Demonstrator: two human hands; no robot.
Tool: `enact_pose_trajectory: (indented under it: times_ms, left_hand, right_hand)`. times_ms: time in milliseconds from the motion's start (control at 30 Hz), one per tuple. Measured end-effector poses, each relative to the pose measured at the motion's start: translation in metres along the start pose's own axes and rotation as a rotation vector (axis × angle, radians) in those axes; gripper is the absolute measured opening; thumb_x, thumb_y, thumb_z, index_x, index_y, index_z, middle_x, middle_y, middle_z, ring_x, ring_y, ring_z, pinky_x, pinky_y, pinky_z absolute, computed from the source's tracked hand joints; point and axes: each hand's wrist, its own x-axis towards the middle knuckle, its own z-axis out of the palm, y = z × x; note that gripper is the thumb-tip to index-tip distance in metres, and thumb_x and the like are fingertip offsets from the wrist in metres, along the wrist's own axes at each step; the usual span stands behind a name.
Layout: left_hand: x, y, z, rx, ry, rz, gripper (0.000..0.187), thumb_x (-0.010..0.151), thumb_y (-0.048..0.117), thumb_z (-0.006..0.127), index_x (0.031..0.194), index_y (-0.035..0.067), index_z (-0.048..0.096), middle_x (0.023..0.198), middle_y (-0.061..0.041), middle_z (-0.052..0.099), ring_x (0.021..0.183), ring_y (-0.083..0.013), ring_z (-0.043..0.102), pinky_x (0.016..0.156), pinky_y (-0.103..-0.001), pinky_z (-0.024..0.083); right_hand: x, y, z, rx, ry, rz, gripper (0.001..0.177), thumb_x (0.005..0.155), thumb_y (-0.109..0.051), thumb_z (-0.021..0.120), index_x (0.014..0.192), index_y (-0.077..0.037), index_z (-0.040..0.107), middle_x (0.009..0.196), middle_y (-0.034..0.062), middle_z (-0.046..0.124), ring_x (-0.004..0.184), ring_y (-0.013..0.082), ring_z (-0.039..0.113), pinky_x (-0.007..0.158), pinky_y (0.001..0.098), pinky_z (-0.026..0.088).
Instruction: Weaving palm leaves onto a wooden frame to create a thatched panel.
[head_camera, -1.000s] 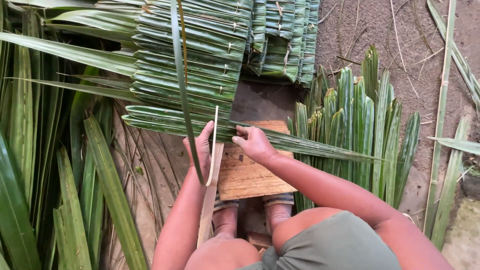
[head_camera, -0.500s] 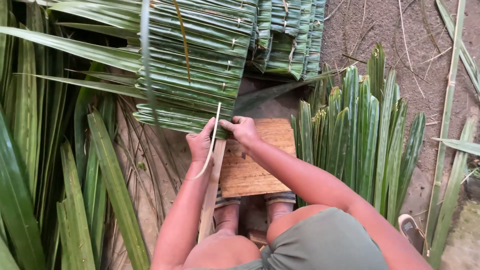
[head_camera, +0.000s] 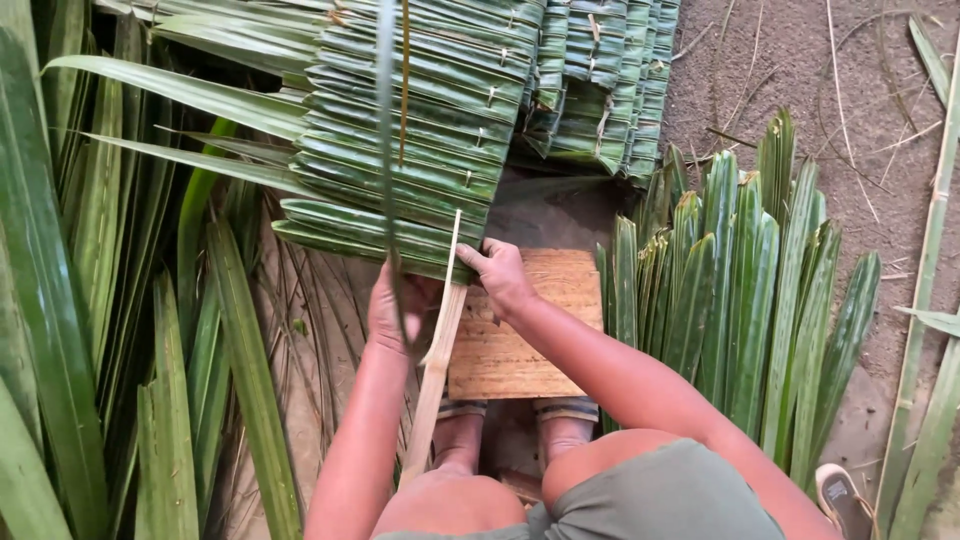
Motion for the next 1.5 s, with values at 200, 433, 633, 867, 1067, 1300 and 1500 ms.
enact_pose_trajectory:
  times_ms: [200,433,633,867,1067,1300,1500]
  left_hand:
    - [-0.032,0.100,0.036,0.395,0.490,0.909,0.042,0.072,0.003,0.096,0.102,0.012,0.069,0.092,-0.002,0.068,0.086,-0.0129,0.068,0.086,-0.030,0.053]
    - [-0.050,0.016,0.085,0.252,0.472,0.416,0.037,0.079,0.032,0.090,0.082,0.001,0.070,0.073,-0.011,0.061,0.067,-0.0152,0.057,0.069,-0.037,0.048]
    - [0.006,-0.033,0.056,0.302,0.504,0.416,0.035,0.064,0.005,0.097,0.087,-0.008,0.075,0.082,-0.018,0.074,0.073,-0.0216,0.073,0.069,-0.037,0.060]
    - [0.003,-0.033,0.070,0.204,0.538,0.462,0.038,0.063,0.003,0.098,0.089,-0.010,0.074,0.086,-0.020,0.075,0.079,-0.0257,0.076,0.073,-0.041,0.064]
    - [0.011,-0.033,0.061,0.203,0.555,0.466,0.036,0.063,0.004,0.098,0.085,-0.011,0.074,0.082,-0.021,0.074,0.074,-0.0262,0.076,0.070,-0.040,0.064]
    - [0.010,-0.039,0.052,0.207,0.536,0.484,0.034,0.065,0.003,0.097,0.086,-0.011,0.074,0.083,-0.021,0.074,0.076,-0.0273,0.077,0.069,-0.040,0.065]
    - [-0.009,-0.035,0.070,0.211,0.527,0.489,0.037,0.065,0.003,0.097,0.089,-0.012,0.074,0.084,-0.023,0.074,0.076,-0.0275,0.077,0.067,-0.041,0.064]
  right_hand:
    - [0.011,0.017,-0.009,0.014,0.015,-0.013,0.028,0.090,-0.018,0.084,0.105,0.003,0.073,0.089,0.0103,0.074,0.080,0.0178,0.072,0.069,0.0375,0.064]
    - [0.002,0.003,0.004,0.005,0.068,-0.047,0.028,0.088,-0.017,0.085,0.104,0.004,0.073,0.087,0.0117,0.074,0.081,0.0172,0.070,0.070,0.0358,0.063]
    - [-0.001,0.006,0.000,-0.015,0.079,-0.053,0.028,0.087,-0.017,0.086,0.103,0.003,0.074,0.089,0.0134,0.075,0.081,0.0182,0.070,0.072,0.0368,0.063]
    - [0.004,0.010,0.015,0.059,0.174,0.051,0.030,0.084,-0.025,0.085,0.107,-0.007,0.073,0.092,0.0061,0.072,0.087,0.0165,0.070,0.078,0.0351,0.061]
    - [-0.011,-0.016,0.037,-0.071,0.217,0.009,0.038,0.083,-0.027,0.084,0.111,-0.005,0.070,0.094,0.0109,0.069,0.090,0.0196,0.066,0.078,0.0398,0.060]
    - [-0.010,-0.043,0.009,-0.697,0.229,-0.231,0.066,0.069,-0.056,0.088,0.107,-0.010,0.061,0.100,0.0206,0.075,0.104,0.0408,0.071,0.090,0.0521,0.058]
    - [0.013,-0.061,-0.020,-1.304,0.308,-1.206,0.048,0.082,-0.066,0.073,0.090,-0.023,0.053,0.064,-0.0074,0.059,0.062,0.0124,0.067,0.061,0.0273,0.055]
